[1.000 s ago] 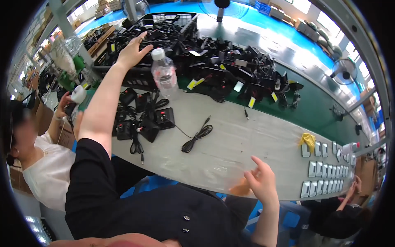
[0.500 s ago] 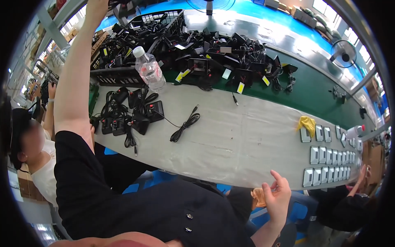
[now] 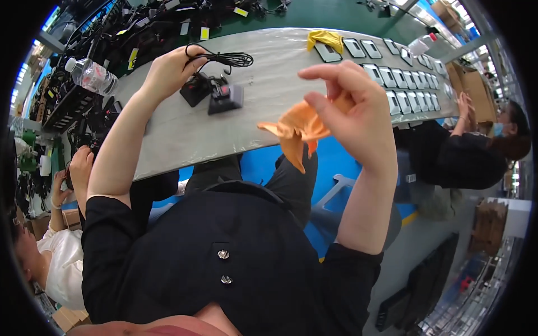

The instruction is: Cleaning and inspecting LED floodlight fixtures on a factory assembly line.

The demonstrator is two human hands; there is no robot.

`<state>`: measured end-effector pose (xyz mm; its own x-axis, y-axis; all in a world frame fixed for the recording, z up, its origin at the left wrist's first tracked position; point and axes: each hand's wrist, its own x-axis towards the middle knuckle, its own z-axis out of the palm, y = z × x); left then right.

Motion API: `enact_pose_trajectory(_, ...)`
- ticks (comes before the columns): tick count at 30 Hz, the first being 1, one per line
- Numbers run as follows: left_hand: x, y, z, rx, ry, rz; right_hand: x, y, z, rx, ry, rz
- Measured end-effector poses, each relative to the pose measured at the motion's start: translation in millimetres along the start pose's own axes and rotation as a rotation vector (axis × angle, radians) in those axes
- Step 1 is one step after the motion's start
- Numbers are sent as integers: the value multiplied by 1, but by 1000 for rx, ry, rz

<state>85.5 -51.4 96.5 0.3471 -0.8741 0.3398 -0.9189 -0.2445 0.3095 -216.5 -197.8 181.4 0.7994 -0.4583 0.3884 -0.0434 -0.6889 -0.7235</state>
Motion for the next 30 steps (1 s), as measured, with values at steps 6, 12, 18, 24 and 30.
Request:
enact_pose_trajectory(6,-12,29,-4,205,543,112,-40,127,25,-265,35,264)
enact_pose_trajectory(12,-89,111,34,56,-44,376,-66,143,77,-499,109,306)
enact_pose_trajectory(18,-85,102,62,317,-267,292,-46,134,103,-652,69,412)
enact_pose_trajectory(24,-102,93,59,97,-283,375,-62,149,105,-383,273,166)
enact_pose_trajectory(30,-104,76,-8,-1686,-15,-280,-59,59,64,682,73,287)
